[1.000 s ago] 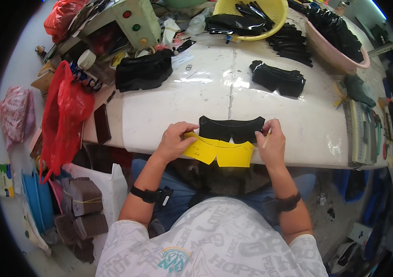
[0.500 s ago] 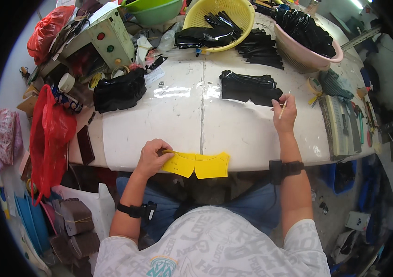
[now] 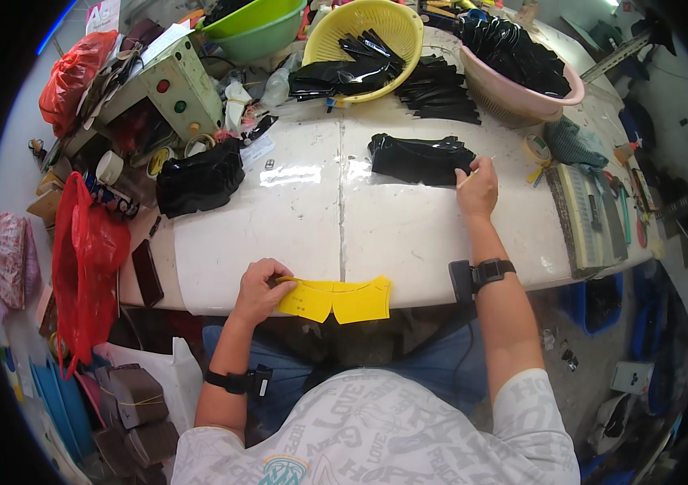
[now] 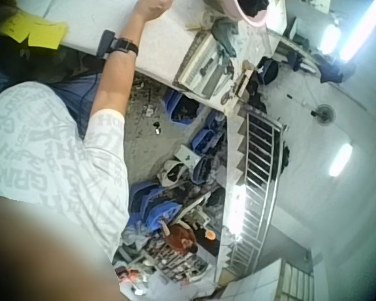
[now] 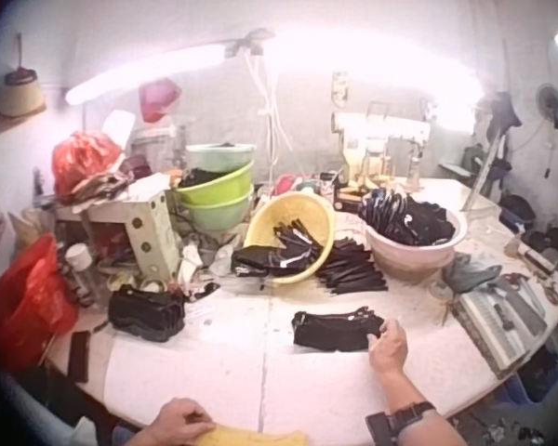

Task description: The person is marking and aligning shoe component templates on synthetic leather material at a factory workstation.

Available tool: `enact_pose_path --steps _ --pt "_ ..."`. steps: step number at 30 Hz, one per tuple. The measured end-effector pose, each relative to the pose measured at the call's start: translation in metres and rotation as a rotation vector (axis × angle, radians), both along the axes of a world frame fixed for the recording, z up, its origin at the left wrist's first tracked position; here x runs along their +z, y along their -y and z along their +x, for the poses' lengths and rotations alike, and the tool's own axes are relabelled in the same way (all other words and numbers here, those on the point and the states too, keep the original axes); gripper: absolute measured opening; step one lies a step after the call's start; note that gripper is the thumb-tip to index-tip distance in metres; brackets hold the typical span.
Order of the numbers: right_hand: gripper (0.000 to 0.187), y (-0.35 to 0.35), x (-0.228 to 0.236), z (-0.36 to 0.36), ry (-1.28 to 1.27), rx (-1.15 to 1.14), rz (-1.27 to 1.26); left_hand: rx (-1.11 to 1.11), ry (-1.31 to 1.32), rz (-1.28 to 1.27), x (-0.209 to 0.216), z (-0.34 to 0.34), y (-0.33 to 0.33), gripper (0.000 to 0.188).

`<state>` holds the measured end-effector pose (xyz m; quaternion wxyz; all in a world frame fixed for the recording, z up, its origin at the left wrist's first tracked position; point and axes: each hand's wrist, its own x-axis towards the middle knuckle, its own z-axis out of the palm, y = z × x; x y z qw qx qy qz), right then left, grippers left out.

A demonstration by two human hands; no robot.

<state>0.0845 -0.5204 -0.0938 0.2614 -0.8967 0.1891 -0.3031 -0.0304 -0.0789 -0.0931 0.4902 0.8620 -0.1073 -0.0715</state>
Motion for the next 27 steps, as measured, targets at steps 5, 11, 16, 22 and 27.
enact_pose_path --steps 5,11,16,22,27 --pt "0.036 0.013 -0.011 -0.011 0.171 0.015 -0.084 0.014 -0.045 -0.036 0.009 0.001 -0.001 0.011" --pt "0.018 0.000 -0.010 -0.083 0.155 0.264 0.086 0.117 -0.090 -0.083 0.020 0.024 -0.023 0.015" --pt "0.011 -0.001 -0.022 -0.123 0.112 0.293 0.134 0.100 0.016 0.142 0.021 0.055 -0.034 0.025" --pt "0.012 -0.014 -0.025 -0.117 0.106 0.307 0.050 0.426 0.670 0.693 0.049 0.112 -0.103 0.033" --pt "0.013 -0.012 -0.025 -0.118 0.103 0.283 0.047 0.297 0.666 0.847 0.064 0.132 -0.127 0.041"
